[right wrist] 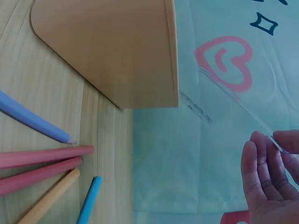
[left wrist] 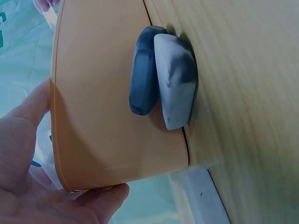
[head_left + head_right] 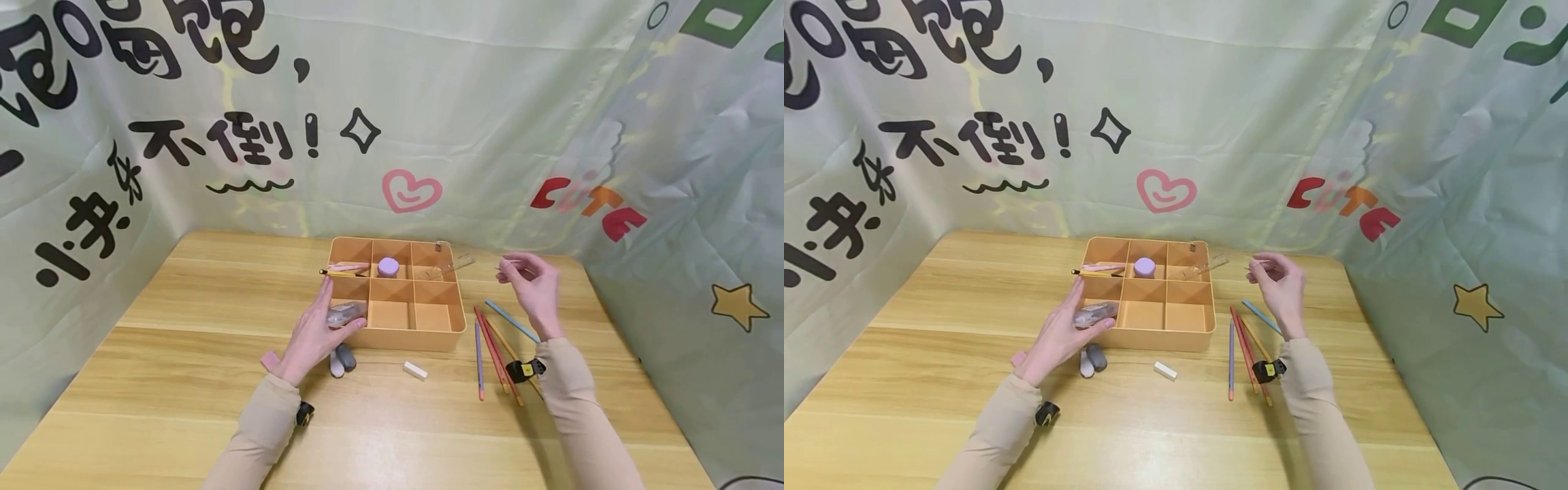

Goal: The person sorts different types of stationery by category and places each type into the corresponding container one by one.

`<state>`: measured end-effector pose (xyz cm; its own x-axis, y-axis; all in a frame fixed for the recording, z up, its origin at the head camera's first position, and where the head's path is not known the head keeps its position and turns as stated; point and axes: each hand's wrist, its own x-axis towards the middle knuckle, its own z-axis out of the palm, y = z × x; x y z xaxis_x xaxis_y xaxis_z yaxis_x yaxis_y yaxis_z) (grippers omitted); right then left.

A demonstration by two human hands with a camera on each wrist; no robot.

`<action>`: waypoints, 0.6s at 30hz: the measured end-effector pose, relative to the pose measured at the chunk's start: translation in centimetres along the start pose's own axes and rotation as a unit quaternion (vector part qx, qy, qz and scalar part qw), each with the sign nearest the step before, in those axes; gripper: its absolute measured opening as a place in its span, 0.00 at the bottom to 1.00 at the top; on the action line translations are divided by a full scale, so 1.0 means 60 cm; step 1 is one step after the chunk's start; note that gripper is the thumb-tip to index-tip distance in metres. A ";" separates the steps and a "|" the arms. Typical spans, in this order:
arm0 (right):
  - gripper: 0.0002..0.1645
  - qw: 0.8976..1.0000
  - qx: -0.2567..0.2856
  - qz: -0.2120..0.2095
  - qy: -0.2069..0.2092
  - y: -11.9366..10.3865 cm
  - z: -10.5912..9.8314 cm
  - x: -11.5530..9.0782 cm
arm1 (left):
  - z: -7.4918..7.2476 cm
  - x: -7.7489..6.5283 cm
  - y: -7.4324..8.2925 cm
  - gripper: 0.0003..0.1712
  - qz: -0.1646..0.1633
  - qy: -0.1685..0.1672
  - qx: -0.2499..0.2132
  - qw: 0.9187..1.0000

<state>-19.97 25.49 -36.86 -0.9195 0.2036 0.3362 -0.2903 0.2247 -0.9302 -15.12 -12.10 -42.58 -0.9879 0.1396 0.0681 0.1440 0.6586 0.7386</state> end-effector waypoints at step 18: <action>0.18 0.994 -0.080 0.024 -0.077 0.014 0.049 0.036 | 0.000 -0.001 0.002 0.64 -0.001 0.002 0.004 1.000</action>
<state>-23.00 23.31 -37.36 -0.9646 0.0728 0.2535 -0.2100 0.3700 -0.9050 -15.04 -12.03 -42.48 -0.9884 0.1352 0.0686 0.1418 0.6644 0.7338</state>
